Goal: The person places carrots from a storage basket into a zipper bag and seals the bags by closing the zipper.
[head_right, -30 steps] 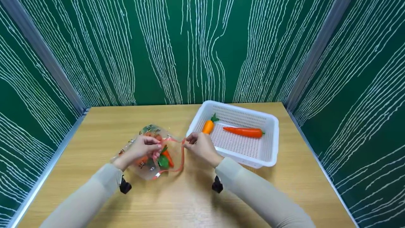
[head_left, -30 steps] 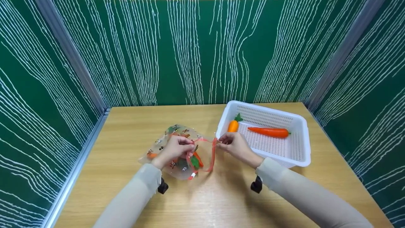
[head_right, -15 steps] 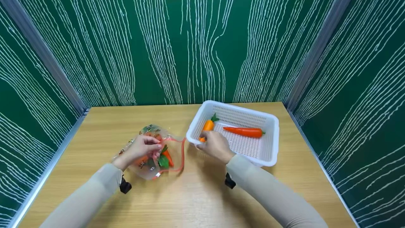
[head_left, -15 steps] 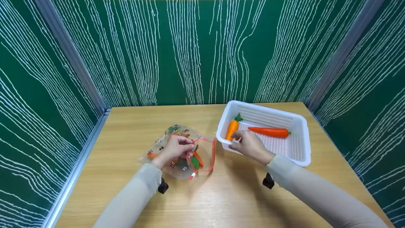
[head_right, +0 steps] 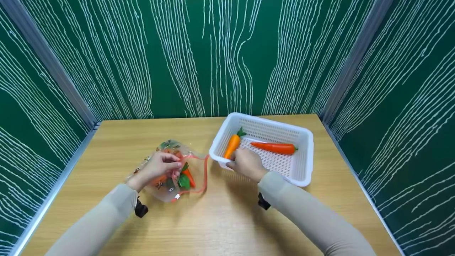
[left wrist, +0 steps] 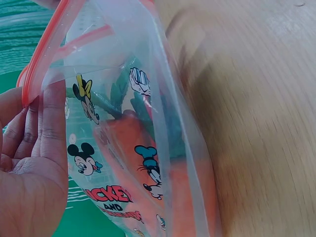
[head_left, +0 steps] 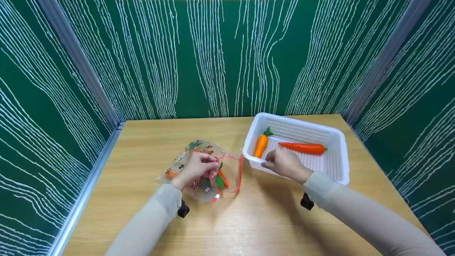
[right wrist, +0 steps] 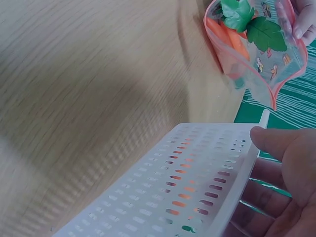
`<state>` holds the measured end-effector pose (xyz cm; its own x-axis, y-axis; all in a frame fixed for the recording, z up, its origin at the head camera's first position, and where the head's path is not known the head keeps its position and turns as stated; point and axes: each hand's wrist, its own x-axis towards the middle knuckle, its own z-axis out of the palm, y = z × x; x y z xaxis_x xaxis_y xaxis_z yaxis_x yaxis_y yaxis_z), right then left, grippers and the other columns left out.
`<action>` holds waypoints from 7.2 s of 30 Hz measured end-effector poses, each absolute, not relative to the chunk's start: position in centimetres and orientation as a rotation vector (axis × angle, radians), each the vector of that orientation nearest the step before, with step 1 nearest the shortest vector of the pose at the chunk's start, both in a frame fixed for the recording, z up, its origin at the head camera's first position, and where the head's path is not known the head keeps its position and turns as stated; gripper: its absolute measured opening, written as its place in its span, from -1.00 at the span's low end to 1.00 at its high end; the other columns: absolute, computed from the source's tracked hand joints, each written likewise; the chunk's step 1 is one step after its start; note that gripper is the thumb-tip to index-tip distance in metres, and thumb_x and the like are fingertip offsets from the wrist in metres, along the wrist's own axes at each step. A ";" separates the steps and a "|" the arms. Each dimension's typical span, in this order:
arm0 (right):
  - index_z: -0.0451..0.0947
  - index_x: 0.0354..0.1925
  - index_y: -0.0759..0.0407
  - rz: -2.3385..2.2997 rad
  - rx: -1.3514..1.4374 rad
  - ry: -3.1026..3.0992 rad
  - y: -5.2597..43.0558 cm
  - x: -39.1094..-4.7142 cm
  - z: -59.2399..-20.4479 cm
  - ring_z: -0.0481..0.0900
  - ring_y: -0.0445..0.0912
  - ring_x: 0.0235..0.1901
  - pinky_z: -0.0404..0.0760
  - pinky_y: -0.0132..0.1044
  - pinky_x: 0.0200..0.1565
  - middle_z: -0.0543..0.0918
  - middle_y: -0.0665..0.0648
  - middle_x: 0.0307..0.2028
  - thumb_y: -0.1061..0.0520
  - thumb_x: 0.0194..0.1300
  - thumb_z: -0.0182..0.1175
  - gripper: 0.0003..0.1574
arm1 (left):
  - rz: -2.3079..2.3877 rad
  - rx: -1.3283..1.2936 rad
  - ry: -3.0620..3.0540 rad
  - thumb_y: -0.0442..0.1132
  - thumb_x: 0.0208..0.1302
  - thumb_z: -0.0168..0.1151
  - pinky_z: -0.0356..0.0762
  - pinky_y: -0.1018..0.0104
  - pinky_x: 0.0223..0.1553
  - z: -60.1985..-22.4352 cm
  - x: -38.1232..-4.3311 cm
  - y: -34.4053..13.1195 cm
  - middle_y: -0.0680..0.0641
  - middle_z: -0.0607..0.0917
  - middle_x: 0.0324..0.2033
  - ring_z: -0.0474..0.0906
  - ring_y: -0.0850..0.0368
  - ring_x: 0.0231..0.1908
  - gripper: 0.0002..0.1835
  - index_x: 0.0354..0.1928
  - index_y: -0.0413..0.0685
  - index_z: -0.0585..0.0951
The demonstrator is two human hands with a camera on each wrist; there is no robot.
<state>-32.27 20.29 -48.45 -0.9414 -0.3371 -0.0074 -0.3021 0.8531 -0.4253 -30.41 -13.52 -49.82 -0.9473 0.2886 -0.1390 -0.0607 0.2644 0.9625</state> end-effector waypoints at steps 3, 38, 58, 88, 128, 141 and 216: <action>0.85 0.01 0.19 -0.606 -0.549 2.968 20.2 -32.3 -48.5 0.72 0.01 -0.28 0.84 0.05 0.06 0.87 0.14 -0.20 -0.03 0.42 0.50 -0.64 | 1.744 0.215 2.243 -0.29 0.52 0.39 0.80 0.38 -0.31 -49.9 -30.5 -13.5 -0.04 0.82 -0.31 0.72 0.20 -0.40 -0.86 -0.02 -0.16 0.82; 0.83 -0.16 0.23 -0.545 -0.735 2.972 18.3 -32.1 -46.0 0.72 -0.01 -0.31 0.80 -0.02 -0.12 0.84 0.13 -0.28 -0.03 0.35 0.55 -0.66 | 1.830 0.245 2.163 -0.39 0.53 0.33 0.77 0.40 -0.39 -49.6 -30.4 -13.5 -0.02 0.77 -0.42 0.71 0.22 -0.47 -0.83 -0.01 -0.39 0.76; 0.67 0.31 0.23 -0.491 -0.796 2.825 22.1 -37.1 -42.2 0.73 0.20 0.08 0.75 0.19 0.22 0.78 0.28 0.16 0.10 0.32 0.58 -0.35 | 1.778 0.212 2.183 -0.32 0.55 0.34 0.83 0.31 -0.25 -49.3 -30.4 -13.8 -0.08 0.80 -0.29 0.73 0.16 -0.38 -0.81 0.05 -0.26 0.78; 0.31 0.63 0.00 -0.630 -0.313 2.611 30.8 -41.8 -46.8 0.41 0.35 0.34 0.35 0.58 0.43 0.38 0.37 0.51 -0.16 0.26 0.60 0.13 | 1.831 0.193 2.155 -0.40 0.52 0.34 0.80 0.37 -0.36 -49.8 -30.7 -13.5 -0.04 0.79 -0.39 0.72 0.21 -0.46 -0.83 0.02 -0.36 0.77; 0.73 0.18 0.09 -0.389 -0.298 2.600 32.5 -41.1 -50.0 0.53 0.16 0.05 0.59 0.16 0.21 0.70 0.24 0.09 0.20 0.32 0.51 -0.53 | 1.808 0.235 2.187 -0.37 0.52 0.35 0.79 0.37 -0.36 -49.9 -30.8 -13.3 -0.04 0.80 -0.38 0.73 0.23 -0.46 -0.85 -0.02 -0.32 0.78; 0.67 0.30 0.15 -0.626 -0.431 2.672 31.2 -41.6 -49.0 0.60 0.15 0.02 0.64 0.20 0.27 0.69 0.24 0.04 0.13 0.40 0.47 -0.47 | 1.821 0.205 2.171 -0.39 0.52 0.34 0.80 0.36 -0.36 -50.0 -30.8 -13.7 -0.04 0.81 -0.37 0.74 0.22 -0.46 -0.86 -0.02 -0.32 0.78; 0.75 0.20 0.19 -0.826 -0.798 2.690 19.9 -31.8 -45.2 0.55 0.02 -0.18 0.49 -0.15 -0.07 0.70 0.13 -0.21 0.12 0.40 0.49 -0.55 | 1.793 0.252 2.184 -0.37 0.53 0.35 0.78 0.41 -0.38 -49.6 -30.5 -13.7 -0.04 0.79 -0.39 0.73 0.23 -0.46 -0.81 0.01 -0.38 0.76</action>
